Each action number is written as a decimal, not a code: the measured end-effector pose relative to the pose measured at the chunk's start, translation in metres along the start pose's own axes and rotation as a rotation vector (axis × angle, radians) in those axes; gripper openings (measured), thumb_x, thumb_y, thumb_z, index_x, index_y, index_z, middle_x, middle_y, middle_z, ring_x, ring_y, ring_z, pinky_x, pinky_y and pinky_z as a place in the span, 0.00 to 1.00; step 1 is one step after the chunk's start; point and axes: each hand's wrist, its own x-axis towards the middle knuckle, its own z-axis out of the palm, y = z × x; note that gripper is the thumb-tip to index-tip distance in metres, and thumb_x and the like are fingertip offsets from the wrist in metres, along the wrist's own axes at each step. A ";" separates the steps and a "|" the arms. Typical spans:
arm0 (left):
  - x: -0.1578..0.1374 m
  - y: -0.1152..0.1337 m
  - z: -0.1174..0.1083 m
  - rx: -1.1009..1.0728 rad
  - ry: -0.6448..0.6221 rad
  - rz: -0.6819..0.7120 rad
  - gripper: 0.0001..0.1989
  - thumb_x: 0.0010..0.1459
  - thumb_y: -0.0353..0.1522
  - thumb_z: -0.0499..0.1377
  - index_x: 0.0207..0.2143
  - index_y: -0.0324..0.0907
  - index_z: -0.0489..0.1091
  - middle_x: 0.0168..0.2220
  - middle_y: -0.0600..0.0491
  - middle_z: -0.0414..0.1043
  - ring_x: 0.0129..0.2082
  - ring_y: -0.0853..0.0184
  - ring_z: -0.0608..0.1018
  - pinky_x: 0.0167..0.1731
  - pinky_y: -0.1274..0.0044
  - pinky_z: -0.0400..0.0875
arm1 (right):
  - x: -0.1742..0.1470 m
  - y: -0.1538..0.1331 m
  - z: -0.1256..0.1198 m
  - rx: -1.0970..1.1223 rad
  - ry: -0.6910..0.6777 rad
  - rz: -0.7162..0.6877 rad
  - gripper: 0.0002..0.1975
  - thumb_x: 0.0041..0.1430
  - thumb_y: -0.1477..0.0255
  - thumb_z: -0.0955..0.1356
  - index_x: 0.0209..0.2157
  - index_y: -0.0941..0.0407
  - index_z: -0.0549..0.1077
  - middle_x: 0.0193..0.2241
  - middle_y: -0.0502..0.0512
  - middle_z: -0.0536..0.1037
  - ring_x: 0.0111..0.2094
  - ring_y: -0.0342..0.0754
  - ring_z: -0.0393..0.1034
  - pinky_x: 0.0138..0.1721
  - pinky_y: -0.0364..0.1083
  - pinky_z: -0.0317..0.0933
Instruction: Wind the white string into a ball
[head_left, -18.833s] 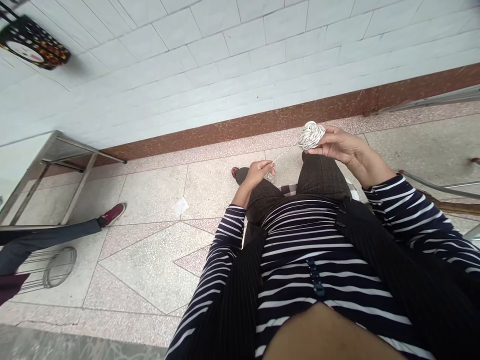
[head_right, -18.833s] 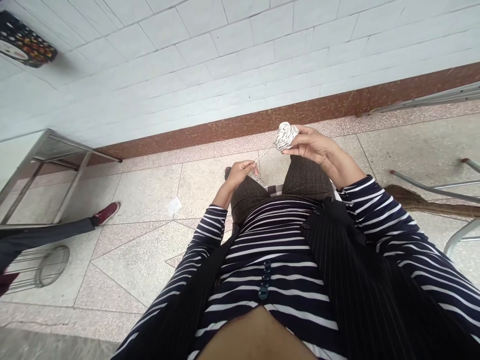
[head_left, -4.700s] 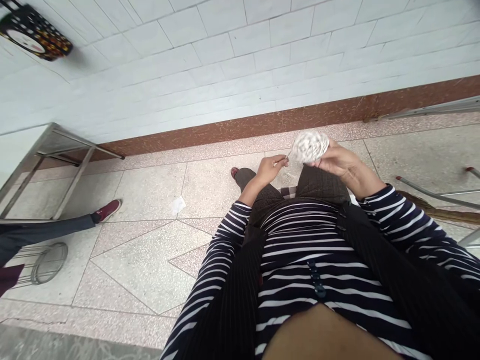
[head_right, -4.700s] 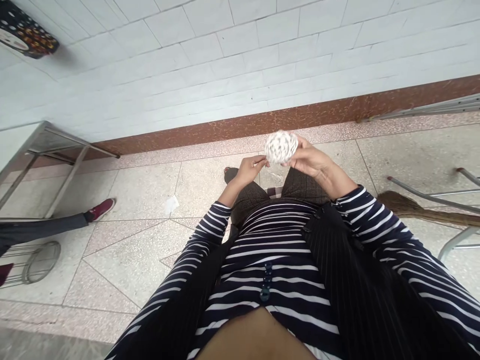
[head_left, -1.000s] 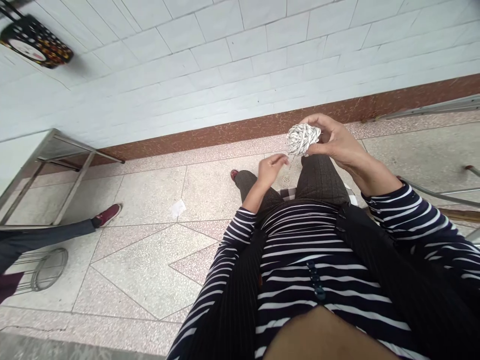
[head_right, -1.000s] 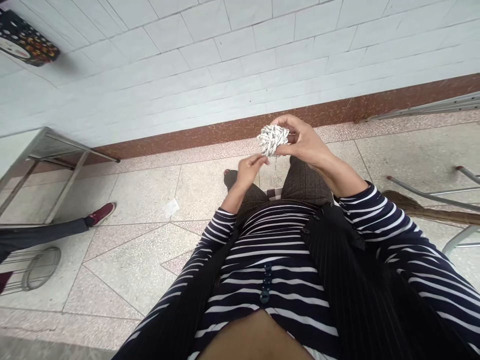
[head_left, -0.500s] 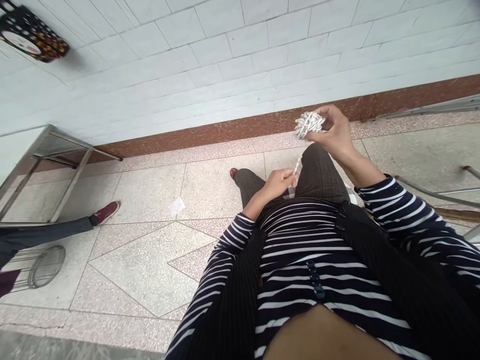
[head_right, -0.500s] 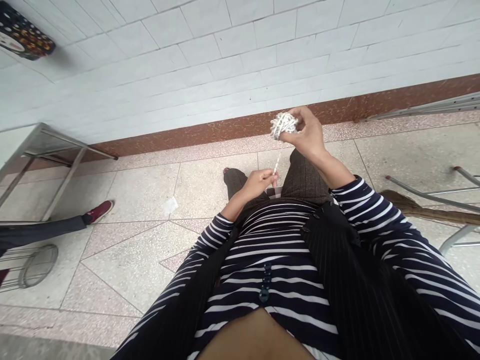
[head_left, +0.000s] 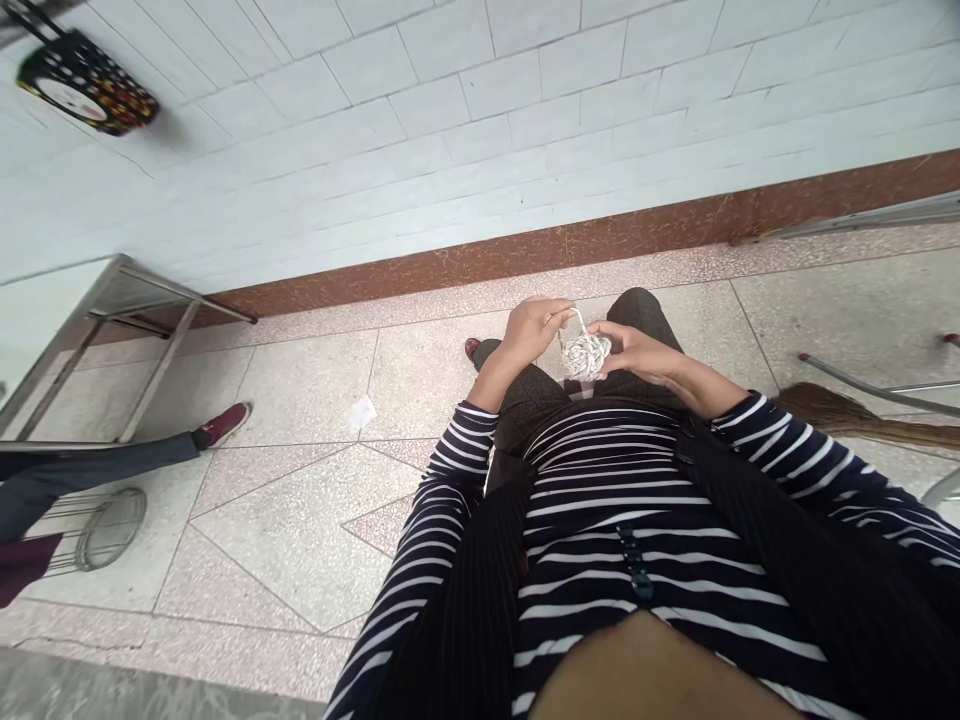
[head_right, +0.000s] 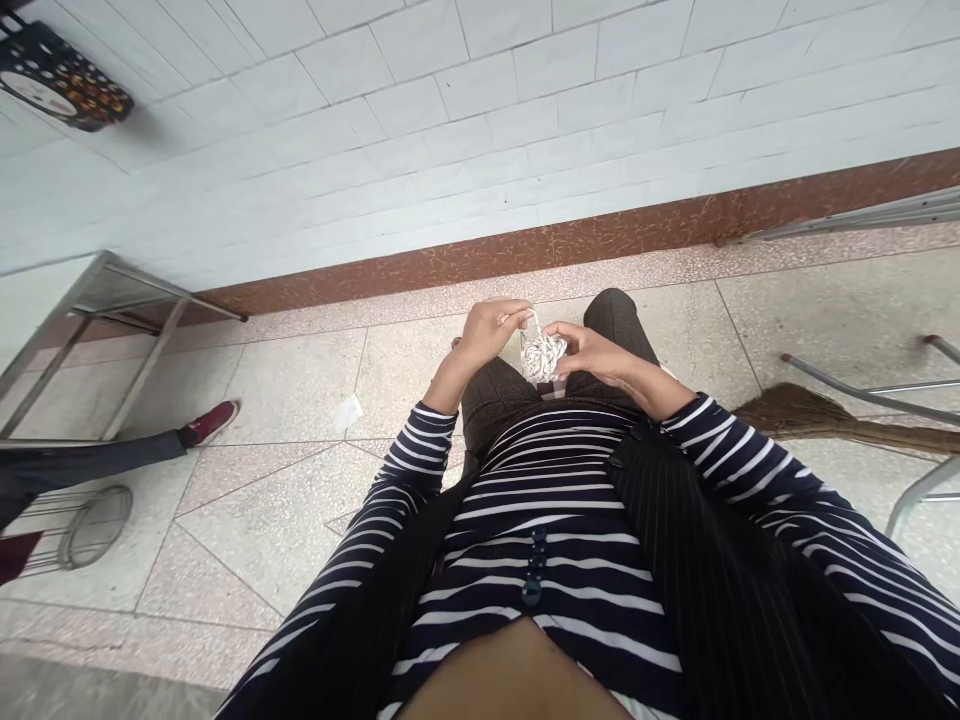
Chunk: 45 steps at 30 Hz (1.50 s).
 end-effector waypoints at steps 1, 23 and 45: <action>0.001 -0.006 0.005 -0.019 -0.019 -0.011 0.12 0.68 0.36 0.63 0.30 0.42 0.80 0.29 0.53 0.80 0.36 0.63 0.79 0.46 0.74 0.70 | -0.005 -0.009 0.004 0.063 -0.017 -0.013 0.26 0.38 0.76 0.80 0.43 0.50 0.78 0.35 0.47 0.79 0.35 0.47 0.74 0.33 0.43 0.73; -0.021 -0.011 0.016 0.415 -0.248 0.152 0.12 0.72 0.32 0.60 0.34 0.43 0.80 0.30 0.54 0.81 0.35 0.65 0.79 0.67 0.63 0.63 | 0.020 0.021 -0.028 -0.266 0.122 0.224 0.26 0.38 0.74 0.81 0.42 0.54 0.75 0.30 0.48 0.75 0.31 0.45 0.71 0.28 0.42 0.70; -0.044 -0.022 0.053 -0.116 -0.352 -0.166 0.16 0.69 0.36 0.57 0.30 0.40 0.77 0.32 0.54 0.80 0.35 0.68 0.79 0.43 0.78 0.70 | 0.030 -0.028 -0.043 -0.004 0.665 -0.151 0.30 0.36 0.71 0.81 0.40 0.51 0.66 0.35 0.49 0.78 0.32 0.48 0.75 0.28 0.45 0.72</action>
